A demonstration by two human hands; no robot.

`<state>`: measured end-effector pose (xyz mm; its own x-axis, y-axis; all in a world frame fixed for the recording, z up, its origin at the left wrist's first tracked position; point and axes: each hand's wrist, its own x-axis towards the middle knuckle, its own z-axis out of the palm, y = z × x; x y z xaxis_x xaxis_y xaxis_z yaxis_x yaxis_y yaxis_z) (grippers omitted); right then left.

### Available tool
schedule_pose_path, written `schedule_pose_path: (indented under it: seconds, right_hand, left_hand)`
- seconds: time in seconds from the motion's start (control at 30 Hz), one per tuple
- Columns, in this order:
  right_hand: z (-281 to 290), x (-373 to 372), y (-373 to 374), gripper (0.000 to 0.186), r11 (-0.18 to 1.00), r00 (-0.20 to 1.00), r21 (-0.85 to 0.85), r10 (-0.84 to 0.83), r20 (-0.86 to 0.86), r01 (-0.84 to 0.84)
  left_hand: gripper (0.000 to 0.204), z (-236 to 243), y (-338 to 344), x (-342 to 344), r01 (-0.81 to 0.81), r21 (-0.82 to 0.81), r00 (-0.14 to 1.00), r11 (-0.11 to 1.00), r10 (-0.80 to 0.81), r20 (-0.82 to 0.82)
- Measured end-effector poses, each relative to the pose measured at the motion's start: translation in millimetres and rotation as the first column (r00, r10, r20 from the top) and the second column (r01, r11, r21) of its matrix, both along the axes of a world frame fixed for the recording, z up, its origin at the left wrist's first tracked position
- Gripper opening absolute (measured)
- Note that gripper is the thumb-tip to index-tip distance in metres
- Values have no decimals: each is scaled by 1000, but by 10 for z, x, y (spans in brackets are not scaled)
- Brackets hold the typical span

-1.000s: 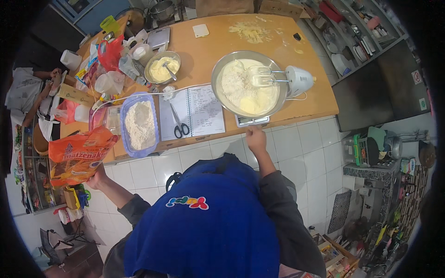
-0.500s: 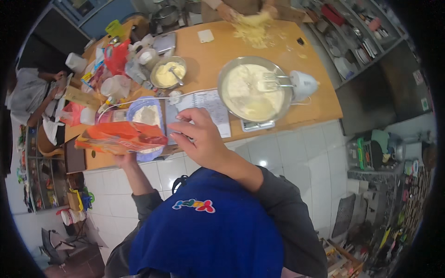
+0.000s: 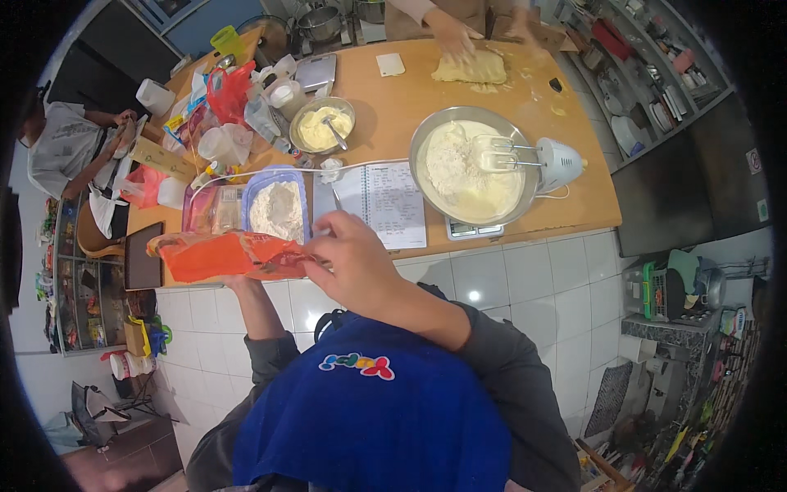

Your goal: The person adds ingredients to a bowl by hand, using a spoon to scoop flour from a blue container and cornstarch from a bag into a bowl on a scale.

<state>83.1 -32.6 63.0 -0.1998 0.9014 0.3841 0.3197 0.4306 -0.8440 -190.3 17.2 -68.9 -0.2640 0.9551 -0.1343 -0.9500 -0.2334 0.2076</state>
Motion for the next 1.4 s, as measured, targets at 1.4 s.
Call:
schedule_pose_path:
  seconds: [1.4]
  right_hand:
    - [-284, 1684, -69, 13, 763, 527, -644, -568, -632, 49]
  left_hand:
    - [51, 392, 1066, 1533, 53, -188, 996, 981, -39, 74]
